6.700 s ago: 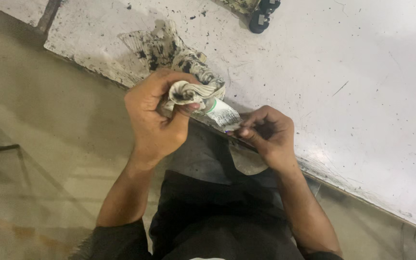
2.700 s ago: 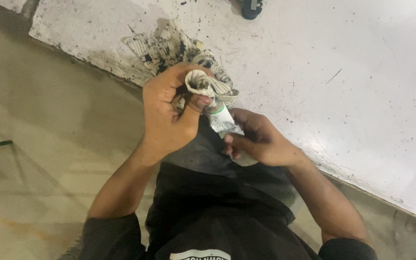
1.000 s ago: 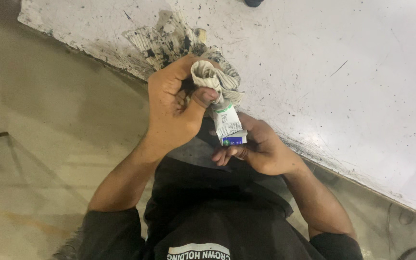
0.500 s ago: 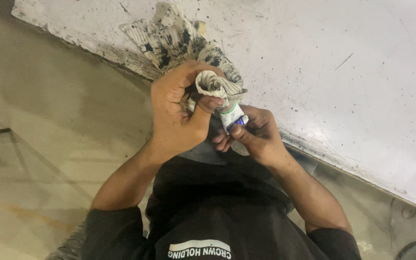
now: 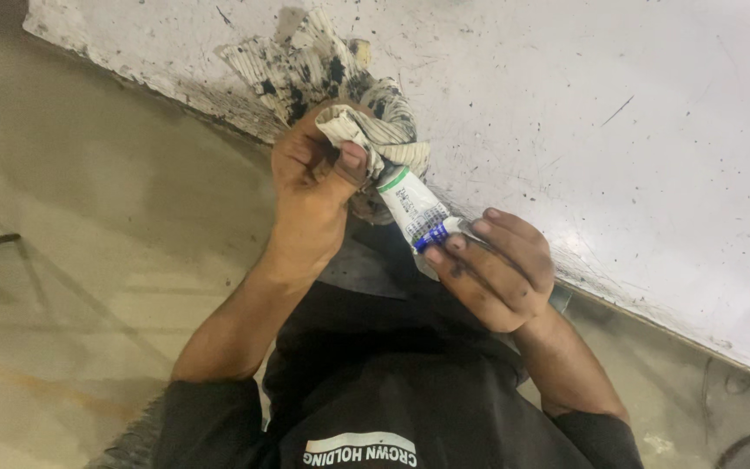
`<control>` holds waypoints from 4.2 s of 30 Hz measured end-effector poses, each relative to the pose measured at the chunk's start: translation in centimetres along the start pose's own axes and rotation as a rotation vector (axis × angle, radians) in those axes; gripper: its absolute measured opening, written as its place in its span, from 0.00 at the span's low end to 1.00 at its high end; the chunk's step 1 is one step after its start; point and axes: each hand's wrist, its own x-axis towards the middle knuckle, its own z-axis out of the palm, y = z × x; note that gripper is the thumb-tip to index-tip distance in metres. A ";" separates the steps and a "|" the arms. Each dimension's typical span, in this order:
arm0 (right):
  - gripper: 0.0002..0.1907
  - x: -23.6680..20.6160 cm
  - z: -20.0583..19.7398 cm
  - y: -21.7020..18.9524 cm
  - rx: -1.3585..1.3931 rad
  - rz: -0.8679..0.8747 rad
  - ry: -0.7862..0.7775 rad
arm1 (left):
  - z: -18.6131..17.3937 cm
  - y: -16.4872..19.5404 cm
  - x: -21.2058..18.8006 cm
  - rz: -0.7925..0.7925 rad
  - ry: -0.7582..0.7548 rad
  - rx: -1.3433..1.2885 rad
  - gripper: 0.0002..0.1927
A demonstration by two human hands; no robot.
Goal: The person opens a tube of adhesive and wipes it with a cloth, then picks up black circular mechanical components from a plastic tray one at a time and squeezes adhesive onto each part, returning them to the tray.
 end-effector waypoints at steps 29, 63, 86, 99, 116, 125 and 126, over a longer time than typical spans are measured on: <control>0.11 4.0 0.0 1.2 0.400 0.272 -0.078 | -1.4 -0.5 0.4 0.049 -0.113 0.080 0.18; 0.19 -0.4 2.8 -2.9 0.755 1.095 0.313 | 1.7 -1.0 -2.2 0.432 0.098 0.458 0.11; 0.12 -0.3 2.7 0.0 1.530 1.393 0.207 | 2.4 1.0 -1.1 0.666 -0.031 0.772 0.09; 0.07 0.1 3.3 -2.3 0.467 0.812 0.346 | 1.9 -0.5 -2.3 0.457 0.065 0.527 0.13; 0.12 1.1 2.7 -3.2 1.007 1.212 0.369 | 0.5 -0.6 -2.7 0.465 0.069 0.601 0.16; 0.16 0.3 3.2 -3.7 0.946 1.102 0.324 | 0.0 -1.0 -2.8 0.434 0.083 0.542 0.16; 0.16 0.3 3.2 -3.7 0.893 1.059 0.307 | -0.1 -1.1 -2.8 0.433 0.082 0.528 0.16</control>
